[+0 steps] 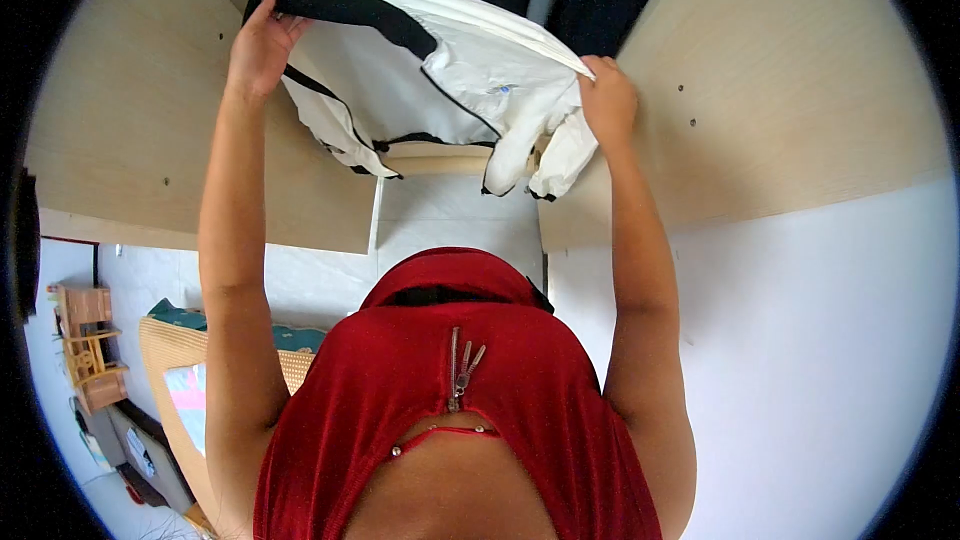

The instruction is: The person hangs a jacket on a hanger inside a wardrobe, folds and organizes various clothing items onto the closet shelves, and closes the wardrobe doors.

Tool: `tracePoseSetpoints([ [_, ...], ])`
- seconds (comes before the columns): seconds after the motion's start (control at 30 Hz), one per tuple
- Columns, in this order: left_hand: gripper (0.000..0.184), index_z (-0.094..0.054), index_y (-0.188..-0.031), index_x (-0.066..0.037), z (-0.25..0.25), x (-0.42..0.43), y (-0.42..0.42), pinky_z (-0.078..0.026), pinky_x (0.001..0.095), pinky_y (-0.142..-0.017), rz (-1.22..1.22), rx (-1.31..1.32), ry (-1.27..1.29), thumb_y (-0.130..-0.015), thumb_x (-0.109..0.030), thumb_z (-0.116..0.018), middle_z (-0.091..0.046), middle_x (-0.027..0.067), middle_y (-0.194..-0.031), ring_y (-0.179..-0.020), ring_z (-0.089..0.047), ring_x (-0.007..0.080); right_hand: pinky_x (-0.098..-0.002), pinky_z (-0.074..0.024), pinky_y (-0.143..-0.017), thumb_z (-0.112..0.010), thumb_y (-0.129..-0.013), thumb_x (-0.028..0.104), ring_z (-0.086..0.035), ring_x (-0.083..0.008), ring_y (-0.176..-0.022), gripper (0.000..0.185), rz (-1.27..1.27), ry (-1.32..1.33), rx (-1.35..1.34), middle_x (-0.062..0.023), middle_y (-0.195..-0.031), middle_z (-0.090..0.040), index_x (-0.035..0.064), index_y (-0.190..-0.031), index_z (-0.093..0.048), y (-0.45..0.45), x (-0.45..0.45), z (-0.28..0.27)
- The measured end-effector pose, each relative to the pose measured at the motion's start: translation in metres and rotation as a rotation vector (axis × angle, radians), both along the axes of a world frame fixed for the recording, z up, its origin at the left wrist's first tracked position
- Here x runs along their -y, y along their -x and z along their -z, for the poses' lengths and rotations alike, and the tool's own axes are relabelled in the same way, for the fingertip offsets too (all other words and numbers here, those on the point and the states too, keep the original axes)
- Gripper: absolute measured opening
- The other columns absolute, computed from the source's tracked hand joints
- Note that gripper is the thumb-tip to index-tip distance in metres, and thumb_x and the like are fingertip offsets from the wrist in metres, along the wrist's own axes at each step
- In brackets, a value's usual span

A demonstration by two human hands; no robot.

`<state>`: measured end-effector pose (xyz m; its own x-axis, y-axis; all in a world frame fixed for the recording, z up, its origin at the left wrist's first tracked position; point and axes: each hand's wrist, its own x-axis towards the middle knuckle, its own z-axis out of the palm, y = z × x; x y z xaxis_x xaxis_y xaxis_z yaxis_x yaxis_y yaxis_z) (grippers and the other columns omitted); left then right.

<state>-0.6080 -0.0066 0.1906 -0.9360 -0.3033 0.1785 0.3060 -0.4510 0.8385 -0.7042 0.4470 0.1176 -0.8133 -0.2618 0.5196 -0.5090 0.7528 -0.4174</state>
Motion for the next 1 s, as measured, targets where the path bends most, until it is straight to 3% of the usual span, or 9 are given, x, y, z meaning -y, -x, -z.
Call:
tracePoseSetpoints([
  [0.27,0.079,-0.063,-0.104,0.014,0.040,0.043,-0.039,-0.044,0.0335,-0.090,-0.342,0.428,0.683,-0.069,-0.056,-0.078,-0.065,0.0133,-0.103,-0.095,-0.060,0.0237,-0.0403,-0.0477,-0.074,-0.050,-0.091,0.014,-0.063,-0.0378,-0.085,0.022,0.042,0.243,0.064,-0.0237,-0.091,-0.064,0.0011,-0.103,-0.062,-0.003,0.026,0.015],
  [0.4,0.068,-0.068,-0.088,0.006,0.074,0.083,-0.041,-0.046,0.0295,-0.074,-0.412,0.609,1.059,-0.069,-0.059,-0.076,-0.066,0.0133,-0.081,-0.079,-0.062,0.0208,-0.0371,-0.0477,-0.076,-0.048,-0.092,0.014,-0.064,-0.0331,-0.084,0.023,0.058,0.336,-0.032,-0.0211,-0.091,-0.065,0.0016,-0.104,-0.063,0.006,0.040,0.031],
  [0.53,0.043,-0.064,-0.113,-0.004,0.136,0.145,-0.033,-0.047,0.0384,-0.090,-0.693,-0.099,1.847,-0.078,-0.029,-0.071,-0.067,0.0131,-0.106,-0.099,-0.062,0.0290,-0.0326,-0.0469,-0.081,-0.050,-0.090,0.012,-0.064,-0.0244,-0.089,0.024,0.103,0.427,-0.110,-0.0165,-0.094,-0.067,0.0008,-0.107,-0.064,0.019,0.040,0.050],
  [0.57,0.047,-0.063,-0.116,-0.006,0.148,0.157,-0.034,-0.044,0.0420,-0.095,-0.591,0.105,1.599,-0.075,-0.027,-0.073,-0.064,0.0147,-0.116,-0.111,-0.057,0.0322,-0.0310,-0.0465,-0.082,-0.050,-0.090,0.011,-0.063,-0.0203,-0.090,0.024,0.085,0.528,-0.057,-0.0132,-0.095,-0.068,-0.0007,-0.107,-0.064,0.022,0.042,0.057],
  [0.67,0.025,-0.066,-0.108,-0.003,0.156,0.156,-0.040,-0.046,0.0407,-0.093,-0.739,-0.104,1.583,-0.086,-0.015,-0.062,-0.066,0.0153,-0.111,-0.108,-0.060,0.0330,-0.0300,-0.0461,-0.083,-0.049,-0.091,0.011,-0.062,-0.0190,-0.091,0.025,0.078,0.586,-0.073,-0.0109,-0.096,-0.068,-0.0013,-0.107,-0.064,0.023,0.046,0.060],
  [0.77,0.032,-0.062,-0.116,-0.003,0.168,0.178,-0.037,-0.043,0.0400,-0.098,-0.782,-0.088,1.746,-0.095,-0.025,-0.052,-0.063,0.0162,-0.118,-0.114,-0.057,0.0308,-0.0299,-0.0448,-0.087,-0.047,-0.091,0.010,-0.060,-0.0187,-0.096,0.026,0.108,0.642,0.017,-0.0104,-0.103,-0.066,-0.0019,-0.108,-0.063,0.020,0.050,0.059],
  [0.83,0.036,-0.057,-0.123,-0.004,0.161,0.182,-0.036,-0.042,0.0391,-0.100,-0.825,-0.002,1.377,-0.097,-0.028,-0.049,-0.060,0.0144,-0.124,-0.117,-0.055,0.0290,-0.0299,-0.0439,-0.089,-0.045,-0.092,0.009,-0.059,-0.0183,-0.099,0.027,0.030,0.635,-0.072,-0.0108,-0.107,-0.064,-0.0025,-0.110,-0.062,0.006,0.065,0.047],
  [0.93,0.042,-0.047,-0.134,-0.006,0.150,0.150,-0.037,-0.040,0.0377,-0.104,-0.668,0.175,0.140,-0.098,-0.029,-0.047,-0.053,0.0106,-0.133,-0.120,-0.052,0.0263,-0.0308,-0.0437,-0.093,-0.046,-0.095,0.013,-0.056,-0.0166,-0.106,0.029,-0.173,0.732,-0.004,-0.0083,-0.113,-0.061,-0.0012,-0.117,-0.057,-0.035,0.092,0.016],
  [1.0,0.041,-0.046,-0.133,-0.005,0.146,0.153,-0.039,-0.041,0.0391,-0.104,-0.447,-0.008,-0.180,-0.099,-0.028,-0.045,-0.054,0.0120,-0.132,-0.120,-0.053,0.0268,-0.0315,-0.0439,-0.095,-0.046,-0.097,0.017,-0.055,-0.0164,-0.108,0.031,-0.318,0.820,0.237,-0.0075,-0.115,-0.059,-0.0010,-0.120,-0.055,-0.060,0.102,0.016],
])
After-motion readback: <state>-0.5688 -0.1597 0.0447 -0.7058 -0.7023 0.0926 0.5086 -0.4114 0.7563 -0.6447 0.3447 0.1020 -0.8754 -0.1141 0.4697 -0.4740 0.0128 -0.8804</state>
